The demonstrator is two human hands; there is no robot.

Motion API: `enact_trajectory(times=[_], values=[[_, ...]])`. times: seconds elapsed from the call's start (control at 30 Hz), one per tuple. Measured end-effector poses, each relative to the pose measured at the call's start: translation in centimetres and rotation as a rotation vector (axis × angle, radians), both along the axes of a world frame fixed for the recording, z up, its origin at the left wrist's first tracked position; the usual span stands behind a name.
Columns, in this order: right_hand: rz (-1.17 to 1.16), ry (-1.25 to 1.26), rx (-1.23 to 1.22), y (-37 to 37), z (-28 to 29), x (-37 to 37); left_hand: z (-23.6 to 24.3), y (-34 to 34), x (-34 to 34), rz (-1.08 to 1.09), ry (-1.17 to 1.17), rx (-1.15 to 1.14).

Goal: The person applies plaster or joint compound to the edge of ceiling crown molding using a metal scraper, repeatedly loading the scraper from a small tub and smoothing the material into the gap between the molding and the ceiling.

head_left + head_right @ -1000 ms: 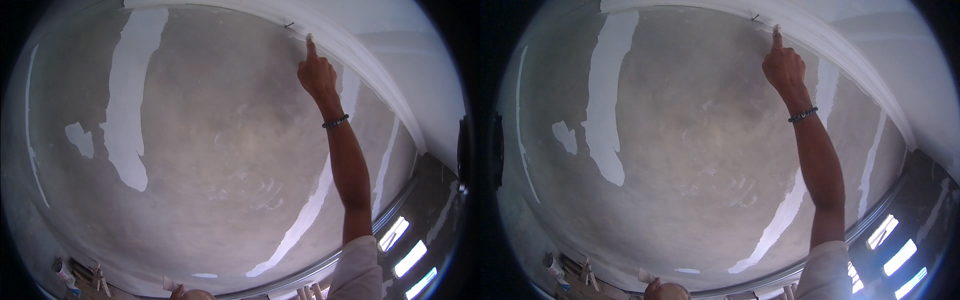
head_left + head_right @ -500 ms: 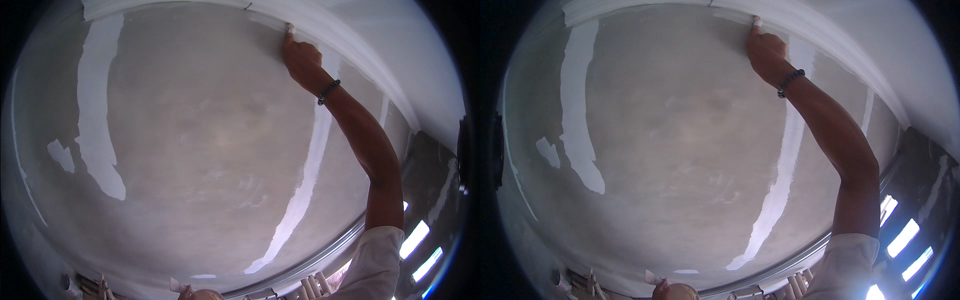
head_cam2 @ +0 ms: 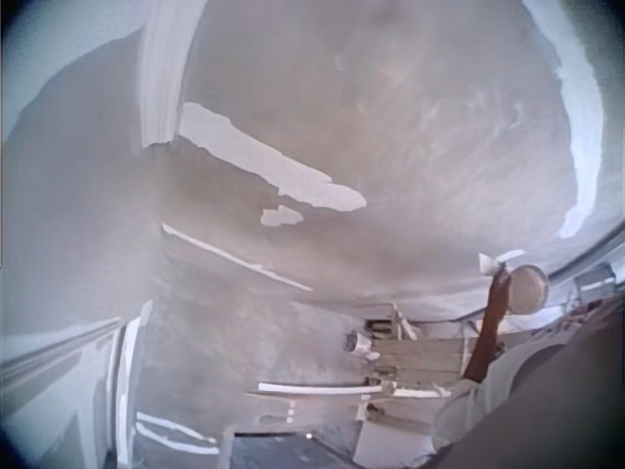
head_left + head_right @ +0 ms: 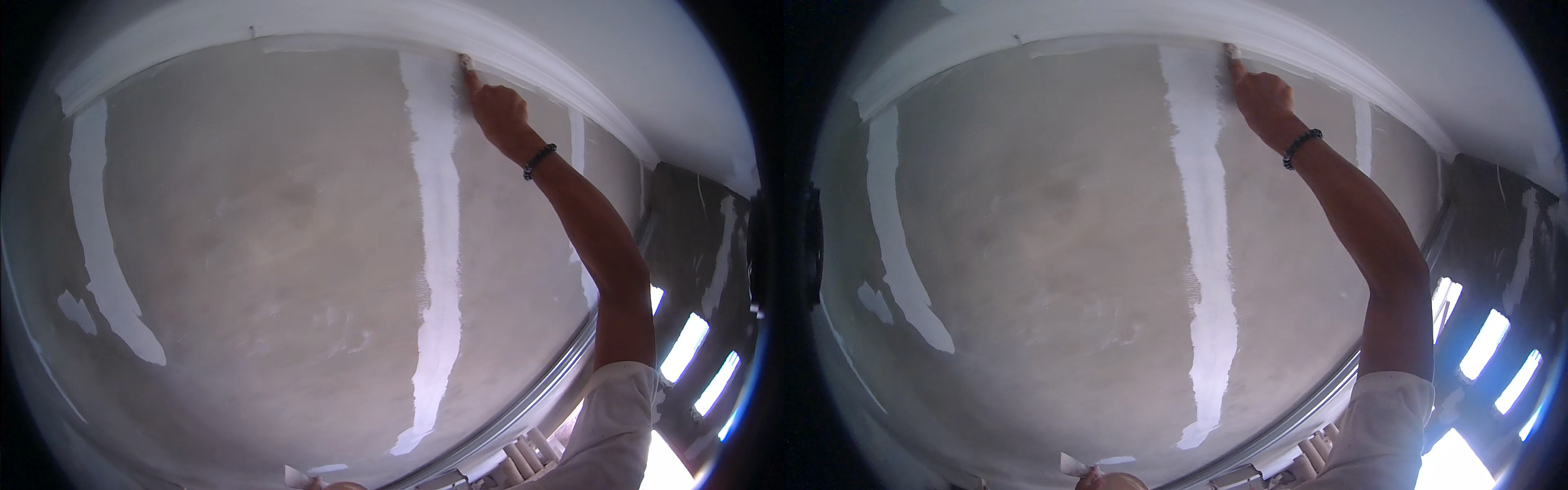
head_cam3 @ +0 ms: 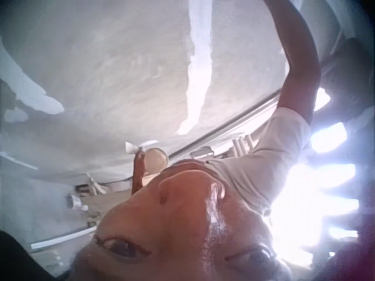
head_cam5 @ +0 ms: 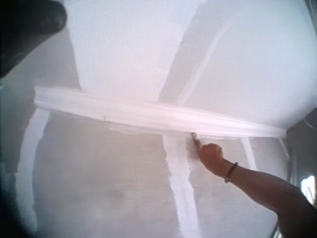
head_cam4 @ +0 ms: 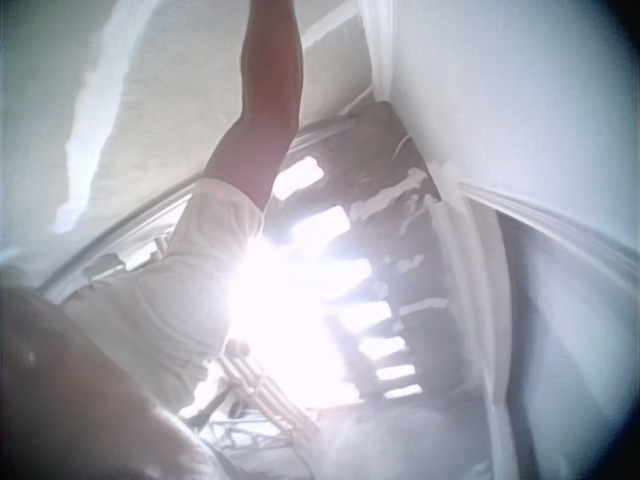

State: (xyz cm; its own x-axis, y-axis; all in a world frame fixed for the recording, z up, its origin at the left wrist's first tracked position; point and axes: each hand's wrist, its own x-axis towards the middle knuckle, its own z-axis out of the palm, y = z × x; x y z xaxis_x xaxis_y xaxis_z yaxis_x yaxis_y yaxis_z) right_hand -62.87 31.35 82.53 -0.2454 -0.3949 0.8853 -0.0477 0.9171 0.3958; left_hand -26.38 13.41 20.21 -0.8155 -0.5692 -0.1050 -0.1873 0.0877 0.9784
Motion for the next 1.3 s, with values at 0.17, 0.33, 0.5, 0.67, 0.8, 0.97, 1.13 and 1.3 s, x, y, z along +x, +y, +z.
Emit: enact_trajectory(times=[0.17,0.33,0.5,0.67,0.8,0.97,1.13,1.3], values=[[-0.066,-0.019,-0.064,5.4,0.1,-3.9,-9.0,-0.4,-2.5,-0.032,0.085,0.195],[-0.122,-0.008,-0.152,9.8,-0.1,-8.8,-15.7,-1.6,-5.5,-0.084,-0.189,-0.252],[-0.006,-0.087,-0.365,16.3,0.7,-11.9,-25.2,-3.9,-6.1,-0.235,-0.446,-1.134],[1.715,-0.933,-1.061,22.0,1.3,-16.3,-28.7,-5.8,-6.8,-0.221,-0.456,-1.759],[2.313,-0.953,-1.107,18.7,0.2,-16.3,-27.9,-6.0,-5.5,-0.319,-0.537,-1.603],[2.449,-0.705,-1.244,16.3,2.1,-14.9,-23.2,-6.5,-5.0,-0.254,-0.5,-1.191],[2.057,-0.828,-1.194,14.0,4.5,-12.8,-13.8,-3.9,-5.7,-0.119,-0.331,-0.64],[2.558,-0.821,-1.268,8.4,5.0,-9.5,-2.4,-0.7,-6.2,-0.08,-0.157,-0.346]])
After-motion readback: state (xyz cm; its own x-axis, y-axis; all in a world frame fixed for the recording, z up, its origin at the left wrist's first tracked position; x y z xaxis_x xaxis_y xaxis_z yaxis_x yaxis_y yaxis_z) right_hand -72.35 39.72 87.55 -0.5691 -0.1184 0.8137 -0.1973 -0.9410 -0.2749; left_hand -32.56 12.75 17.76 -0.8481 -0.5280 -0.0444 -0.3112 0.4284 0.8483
